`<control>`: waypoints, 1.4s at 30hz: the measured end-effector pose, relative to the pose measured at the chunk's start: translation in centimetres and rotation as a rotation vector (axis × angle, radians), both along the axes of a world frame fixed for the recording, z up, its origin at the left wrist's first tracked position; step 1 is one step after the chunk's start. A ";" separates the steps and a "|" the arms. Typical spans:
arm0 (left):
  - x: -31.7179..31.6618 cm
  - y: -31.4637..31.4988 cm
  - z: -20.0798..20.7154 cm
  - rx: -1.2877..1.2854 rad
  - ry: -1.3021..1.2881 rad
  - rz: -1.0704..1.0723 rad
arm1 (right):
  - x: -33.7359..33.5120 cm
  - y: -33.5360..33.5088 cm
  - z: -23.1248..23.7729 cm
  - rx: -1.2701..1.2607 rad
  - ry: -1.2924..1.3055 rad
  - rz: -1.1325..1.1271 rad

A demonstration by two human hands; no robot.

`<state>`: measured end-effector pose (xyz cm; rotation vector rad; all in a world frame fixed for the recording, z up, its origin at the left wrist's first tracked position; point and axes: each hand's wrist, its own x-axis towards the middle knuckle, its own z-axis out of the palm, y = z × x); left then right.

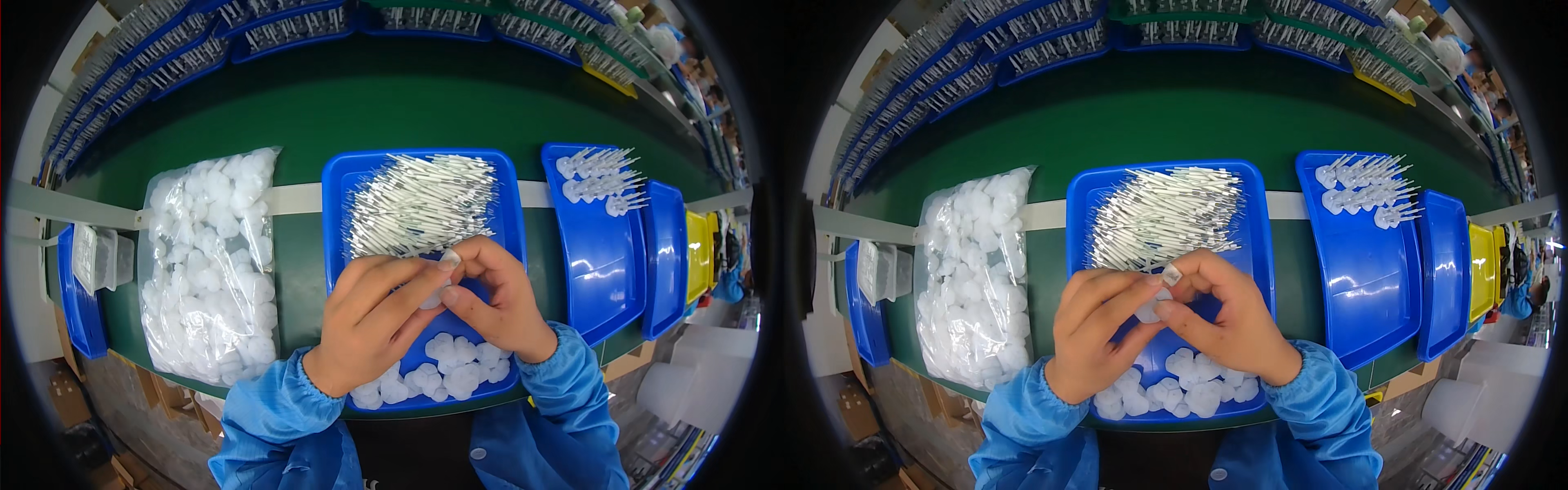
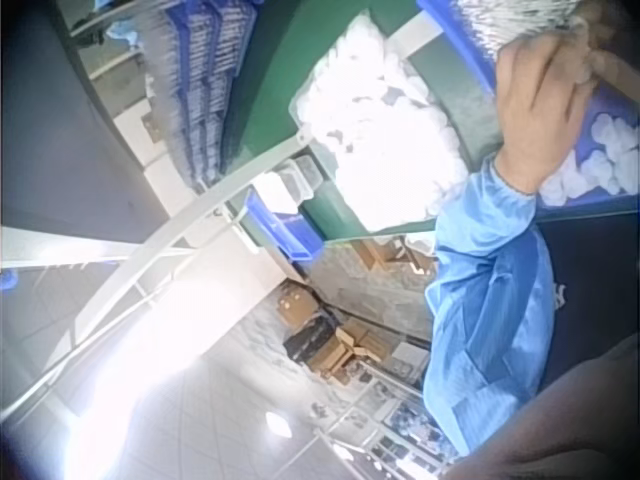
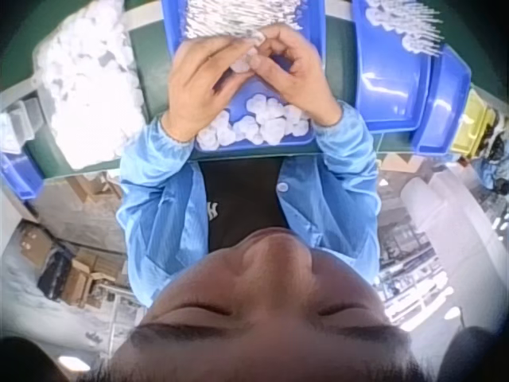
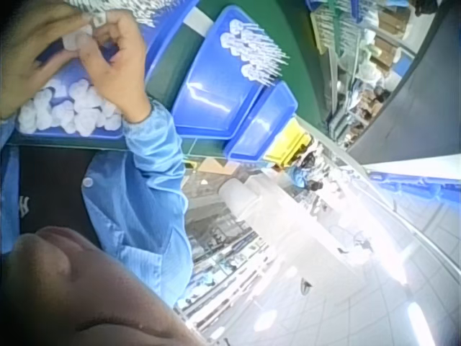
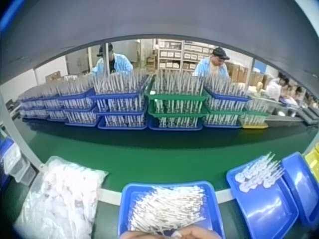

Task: The person assembles cotton swabs by inserting white plastic sticks into white cotton tips. They pick up a cotton tip from a blue tray, insert a stick from a pile, and place the finished swab into a separate blue tray. The process is repeated continuously throughout the video.

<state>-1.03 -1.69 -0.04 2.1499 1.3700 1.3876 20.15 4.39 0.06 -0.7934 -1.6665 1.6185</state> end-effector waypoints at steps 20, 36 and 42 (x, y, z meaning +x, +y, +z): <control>-1.1 -0.7 1.0 -0.158 -0.208 -0.232 | 3.6 -0.5 2.2 0.479 -0.504 -0.156; -1.6 -0.4 0.2 -0.501 -0.519 -0.143 | 0.9 0.9 1.4 0.013 0.195 -0.234; -1.4 -0.6 -0.3 -0.501 -0.434 -0.121 | -0.5 0.3 0.8 0.548 -0.244 -0.202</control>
